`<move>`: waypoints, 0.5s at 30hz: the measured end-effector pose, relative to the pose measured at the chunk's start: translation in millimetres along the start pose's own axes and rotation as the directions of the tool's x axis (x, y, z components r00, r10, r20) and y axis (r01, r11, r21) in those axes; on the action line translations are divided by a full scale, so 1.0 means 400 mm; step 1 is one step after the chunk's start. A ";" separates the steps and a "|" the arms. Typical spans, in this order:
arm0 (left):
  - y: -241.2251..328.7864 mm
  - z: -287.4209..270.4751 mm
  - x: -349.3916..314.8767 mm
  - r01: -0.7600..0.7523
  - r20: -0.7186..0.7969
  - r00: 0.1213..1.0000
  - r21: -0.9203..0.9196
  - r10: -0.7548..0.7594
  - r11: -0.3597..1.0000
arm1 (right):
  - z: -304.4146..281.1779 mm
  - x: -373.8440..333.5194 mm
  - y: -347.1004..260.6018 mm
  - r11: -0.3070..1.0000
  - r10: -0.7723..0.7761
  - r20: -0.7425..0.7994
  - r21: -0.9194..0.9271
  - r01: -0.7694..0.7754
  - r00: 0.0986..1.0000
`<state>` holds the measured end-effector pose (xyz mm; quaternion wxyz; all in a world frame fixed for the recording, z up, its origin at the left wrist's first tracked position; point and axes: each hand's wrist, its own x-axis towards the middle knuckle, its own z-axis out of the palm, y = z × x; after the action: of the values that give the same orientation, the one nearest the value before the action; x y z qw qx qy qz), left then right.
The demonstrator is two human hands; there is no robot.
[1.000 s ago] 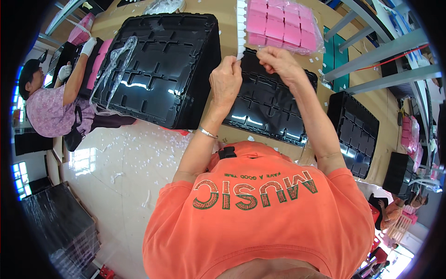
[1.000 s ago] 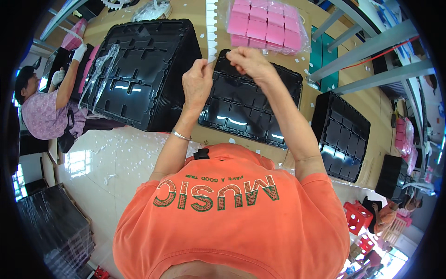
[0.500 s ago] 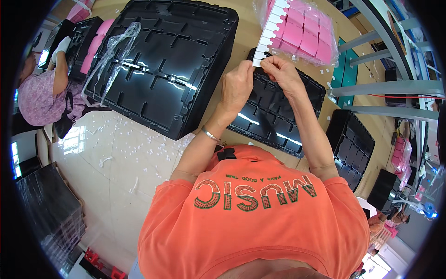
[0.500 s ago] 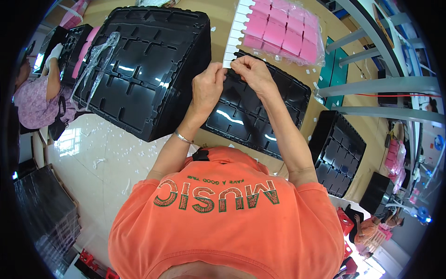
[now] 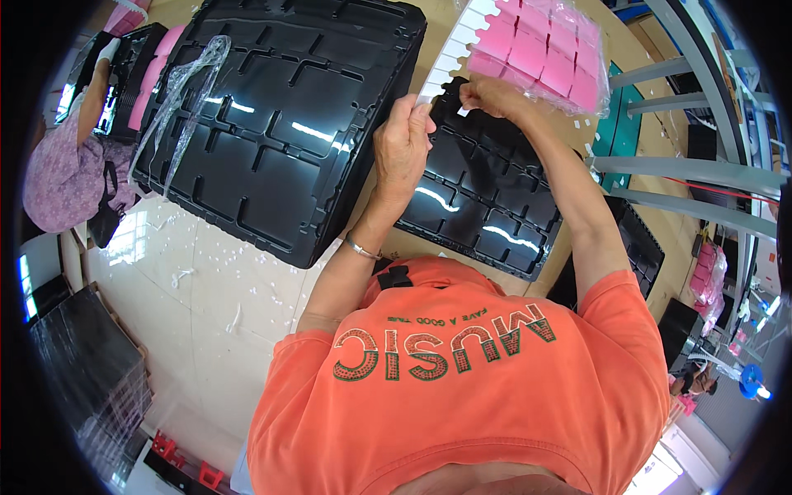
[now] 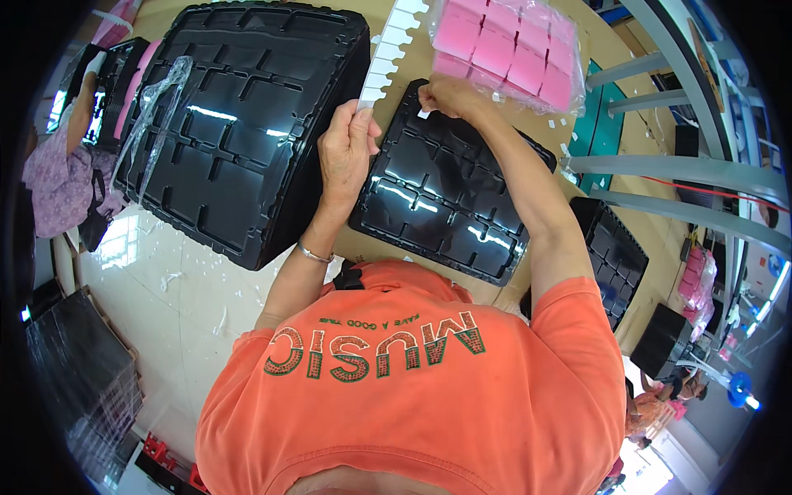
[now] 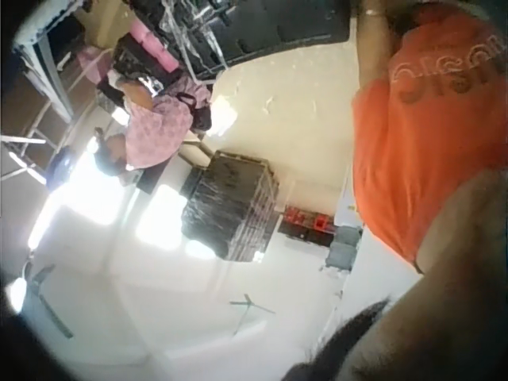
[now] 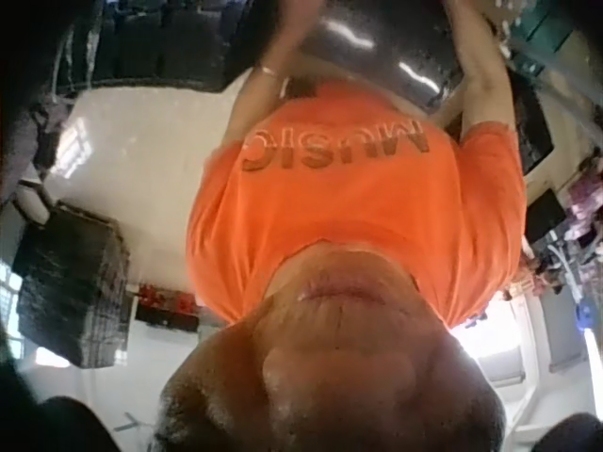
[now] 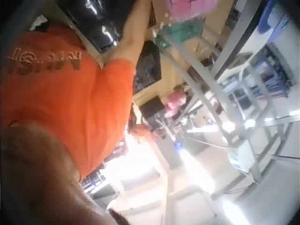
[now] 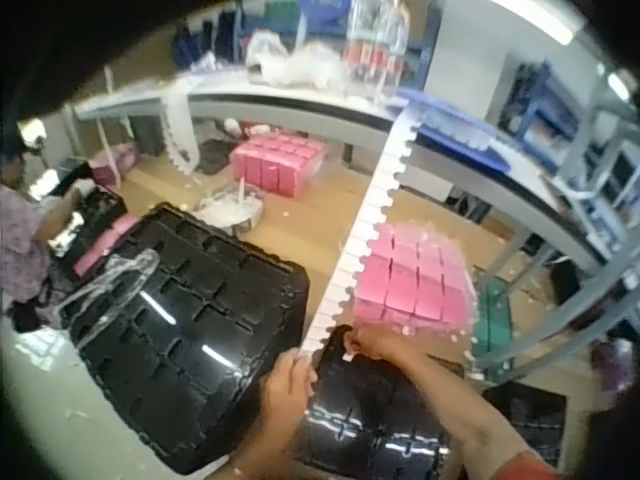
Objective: The person assembles black plastic trays by attaching white adhesive patches to them, then inserting pink foam sheets into the trays by hand.
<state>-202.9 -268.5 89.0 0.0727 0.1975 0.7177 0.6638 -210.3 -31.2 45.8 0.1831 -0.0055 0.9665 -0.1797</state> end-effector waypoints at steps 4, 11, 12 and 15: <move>0.013 0.010 0.004 0.020 0.008 1.000 -0.010 -0.020 1.000 | 0.042 0.031 0.004 0.990 0.134 0.001 -0.044 -0.133 0.991; 0.020 0.029 0.002 0.109 0.056 0.993 -0.105 -0.104 0.988 | 0.084 -0.054 -0.008 0.996 0.025 -0.469 -0.064 -0.062 0.883; 0.019 0.024 -0.005 0.104 0.047 0.994 -0.099 -0.100 0.990 | 0.061 -0.075 -0.054 0.997 0.015 -0.471 -0.065 -0.052 0.882; 0.019 0.022 -0.014 0.096 0.041 0.995 -0.093 -0.093 0.991 | -0.023 -0.144 -0.194 0.461 0.372 -0.295 0.882 0.101 0.880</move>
<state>-193.3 -262.1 94.8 0.1263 0.1716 0.6926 0.6892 -163.9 -96.2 101.3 -0.0545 0.2106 0.7459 -0.6295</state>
